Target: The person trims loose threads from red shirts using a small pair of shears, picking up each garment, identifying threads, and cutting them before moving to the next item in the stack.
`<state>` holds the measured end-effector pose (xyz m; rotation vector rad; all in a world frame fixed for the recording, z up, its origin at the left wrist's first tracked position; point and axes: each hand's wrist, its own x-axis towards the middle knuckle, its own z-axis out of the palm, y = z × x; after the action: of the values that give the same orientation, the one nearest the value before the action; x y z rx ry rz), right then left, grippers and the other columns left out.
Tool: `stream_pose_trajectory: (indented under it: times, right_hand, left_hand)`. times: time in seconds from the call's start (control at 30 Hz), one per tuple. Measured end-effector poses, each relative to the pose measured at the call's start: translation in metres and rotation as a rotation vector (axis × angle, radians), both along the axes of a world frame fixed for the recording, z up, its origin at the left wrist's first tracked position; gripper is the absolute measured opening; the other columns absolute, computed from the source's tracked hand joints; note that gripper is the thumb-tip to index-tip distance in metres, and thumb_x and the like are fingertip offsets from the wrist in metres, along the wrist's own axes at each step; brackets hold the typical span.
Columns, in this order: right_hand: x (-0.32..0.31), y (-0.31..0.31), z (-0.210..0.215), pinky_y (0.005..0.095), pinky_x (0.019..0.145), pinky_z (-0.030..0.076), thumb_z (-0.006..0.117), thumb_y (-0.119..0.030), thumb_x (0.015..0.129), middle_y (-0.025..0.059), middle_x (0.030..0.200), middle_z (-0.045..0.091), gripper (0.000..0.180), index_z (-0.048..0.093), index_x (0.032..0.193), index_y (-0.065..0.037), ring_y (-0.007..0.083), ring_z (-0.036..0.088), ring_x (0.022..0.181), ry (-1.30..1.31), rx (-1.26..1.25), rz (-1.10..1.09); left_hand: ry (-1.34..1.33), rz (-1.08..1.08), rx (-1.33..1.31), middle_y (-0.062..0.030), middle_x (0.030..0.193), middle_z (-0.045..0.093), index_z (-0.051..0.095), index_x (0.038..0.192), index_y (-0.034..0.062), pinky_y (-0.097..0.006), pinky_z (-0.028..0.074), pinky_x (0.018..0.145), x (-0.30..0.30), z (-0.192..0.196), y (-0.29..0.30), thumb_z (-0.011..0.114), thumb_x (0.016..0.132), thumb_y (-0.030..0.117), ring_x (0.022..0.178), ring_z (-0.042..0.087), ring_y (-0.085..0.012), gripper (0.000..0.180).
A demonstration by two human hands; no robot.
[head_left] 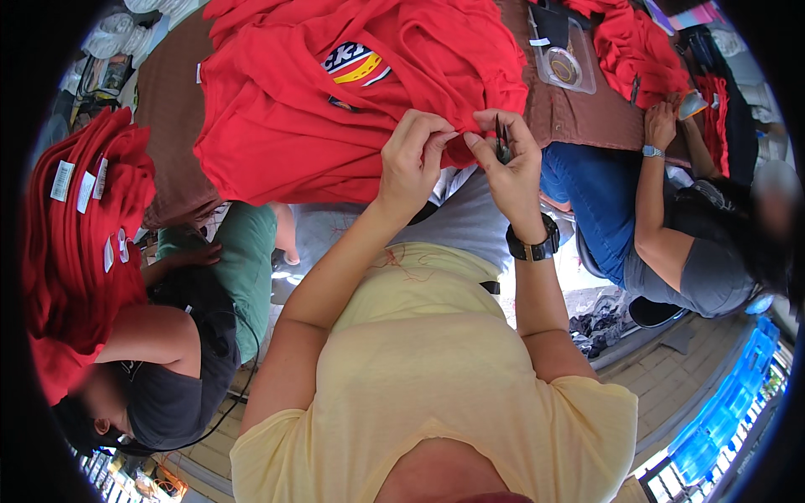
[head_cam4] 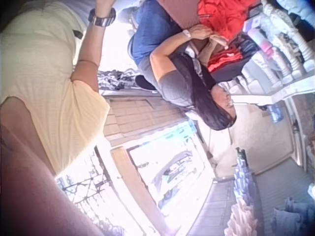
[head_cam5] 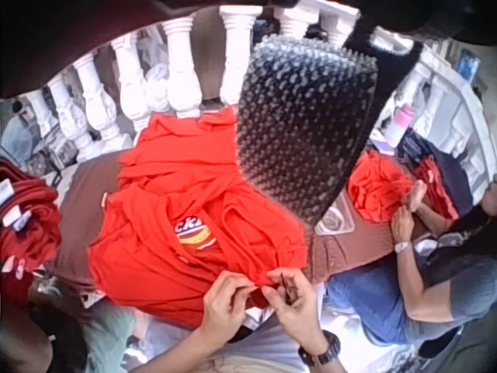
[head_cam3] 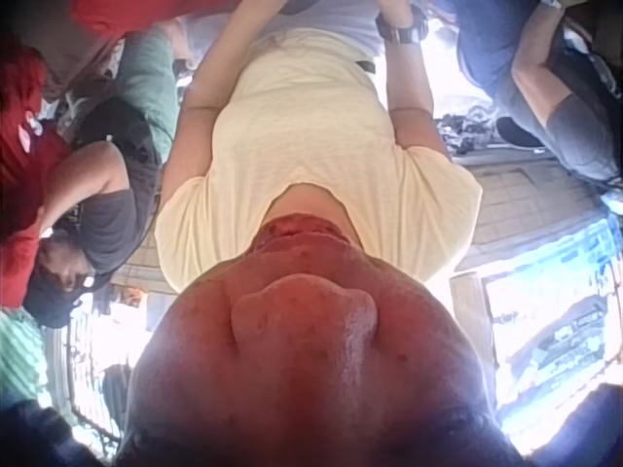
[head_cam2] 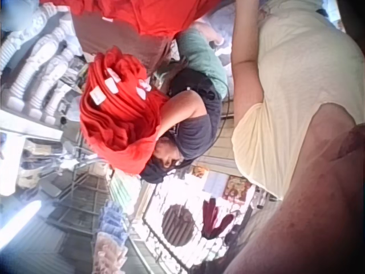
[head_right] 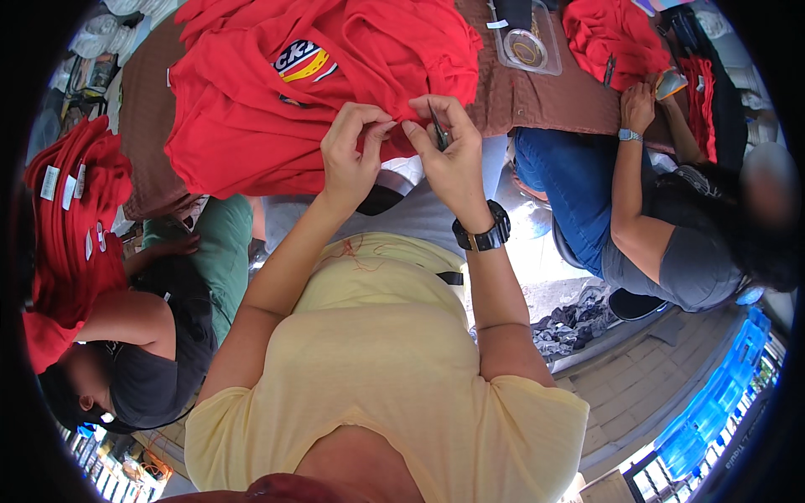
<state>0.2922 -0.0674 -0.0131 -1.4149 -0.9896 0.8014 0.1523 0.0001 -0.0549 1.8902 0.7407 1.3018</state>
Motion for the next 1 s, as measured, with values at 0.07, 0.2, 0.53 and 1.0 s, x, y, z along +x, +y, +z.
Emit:
stream_pose_trajectory:
  times: [0.07,0.2,0.53,1.0]
  right_hand:
    - [-0.001,0.001,0.002,0.019,0.059,0.038,0.071,0.0,0.09,0.0018,0.101,0.066,0.023,0.064,0.112,0.0,0.0019,0.047,0.067,-0.094,-0.003,-0.033]
    - [-0.014,-0.004,0.016,0.0216,0.056,0.037,0.07,-0.006,0.095,0.0016,0.086,0.064,0.013,0.064,0.104,0.0,0.0037,0.049,0.067,-0.234,-0.018,-0.095]
    - [-0.025,-0.018,0.005,0.0267,0.052,0.028,0.038,-0.038,0.11,-0.0042,0.068,0.038,0.047,0.061,0.091,-0.001,0.006,0.034,0.059,0.213,-0.388,0.098]
    - [-0.021,-0.009,-0.004,0.0239,0.049,0.023,0.049,-0.032,0.107,-0.0066,0.066,0.038,0.037,0.06,0.083,-0.005,0.0034,0.031,0.056,0.434,-0.385,0.115]
  left_hand:
    - [-0.047,-0.047,-0.165,-0.01,0.093,0.062,0.06,0.098,-0.0026,-0.028,0.054,0.069,0.0,-0.003,0.001,0.065,0.09,-0.009,0.08,0.065,-0.0167,0.011]
    - [-0.077,-0.113,-0.2,-0.0103,0.097,0.061,0.059,0.098,-0.0031,-0.027,0.054,0.073,0.0,-0.005,0.005,0.062,0.093,-0.008,0.084,0.064,-0.0159,0.008]
    - [-0.149,-0.157,-0.255,-0.0101,0.102,0.061,0.059,0.097,-0.0031,-0.026,0.054,0.076,-0.004,-0.008,0.002,0.06,0.094,-0.008,0.086,0.063,-0.0134,0.006]
    - [-0.163,-0.139,-0.241,-0.0093,0.1,0.061,0.061,0.095,-0.0028,-0.025,0.052,0.072,-0.004,-0.011,0.002,0.062,0.094,-0.008,0.086,0.062,-0.0126,0.005]
